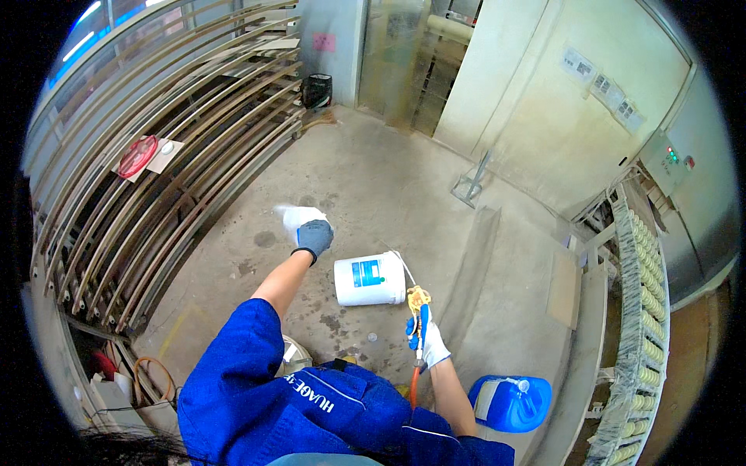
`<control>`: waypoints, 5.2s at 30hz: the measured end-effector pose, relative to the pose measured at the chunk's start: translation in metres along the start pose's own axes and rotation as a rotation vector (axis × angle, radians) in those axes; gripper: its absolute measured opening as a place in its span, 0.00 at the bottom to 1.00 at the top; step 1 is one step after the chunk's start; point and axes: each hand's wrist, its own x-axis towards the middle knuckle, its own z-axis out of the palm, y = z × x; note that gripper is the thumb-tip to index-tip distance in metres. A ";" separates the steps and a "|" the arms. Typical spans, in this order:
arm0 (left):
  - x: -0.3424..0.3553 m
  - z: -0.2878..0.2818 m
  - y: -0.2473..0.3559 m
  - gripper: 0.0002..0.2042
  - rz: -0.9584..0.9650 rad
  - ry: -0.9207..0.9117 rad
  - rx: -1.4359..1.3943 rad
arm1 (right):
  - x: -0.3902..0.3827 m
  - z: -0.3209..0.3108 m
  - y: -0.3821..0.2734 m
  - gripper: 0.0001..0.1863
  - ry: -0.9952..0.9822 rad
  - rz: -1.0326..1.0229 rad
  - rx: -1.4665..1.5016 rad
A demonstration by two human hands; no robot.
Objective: The person prepares a spray gun by cleaning it and then fills it with white paint from a bucket. They also pour a liquid from a blue container into a plastic bag and attach the bag to the spray gun.
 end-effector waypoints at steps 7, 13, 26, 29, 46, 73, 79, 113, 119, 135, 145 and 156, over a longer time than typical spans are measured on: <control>-0.006 0.001 -0.017 0.09 -0.034 -0.096 -0.072 | -0.006 -0.001 0.003 0.30 -0.031 -0.033 0.048; 0.001 -0.037 -0.009 0.12 -0.063 -0.316 -0.344 | -0.010 0.001 -0.002 0.31 -0.052 -0.030 -0.059; -0.016 -0.106 0.015 0.16 0.039 -0.777 -1.371 | 0.042 -0.177 0.182 0.16 0.466 0.137 -0.526; -0.023 -0.114 0.029 0.17 0.332 -0.750 -1.155 | 0.037 -0.176 0.190 0.25 0.552 0.155 -0.861; -0.063 -0.074 0.075 0.22 -0.225 -1.234 -2.054 | -0.055 0.001 -0.092 0.17 0.041 -0.776 -0.389; -0.117 -0.117 0.143 0.19 0.014 -0.707 -1.491 | -0.115 -0.072 -0.108 0.19 0.108 -0.677 -0.257; -0.121 -0.119 0.140 0.19 0.035 -0.639 -1.437 | -0.123 -0.068 -0.114 0.19 0.143 -0.711 -0.156; -0.165 -0.136 0.303 0.22 0.528 -1.140 -1.381 | -0.183 -0.074 0.090 0.24 0.125 -0.588 0.928; -0.211 -0.115 0.276 0.26 0.448 -1.165 -1.495 | -0.254 -0.107 0.113 0.19 0.293 -0.753 0.633; -0.408 -0.079 0.399 0.51 0.982 -1.631 -1.369 | -0.441 -0.125 0.205 0.26 0.120 -0.774 0.768; -0.465 -0.058 0.437 0.14 0.349 -2.012 -1.492 | -0.477 -0.152 0.253 0.22 0.560 -0.739 0.638; -0.423 -0.080 0.431 0.11 0.280 -1.926 -1.438 | -0.449 -0.158 0.288 0.18 0.901 -0.560 0.489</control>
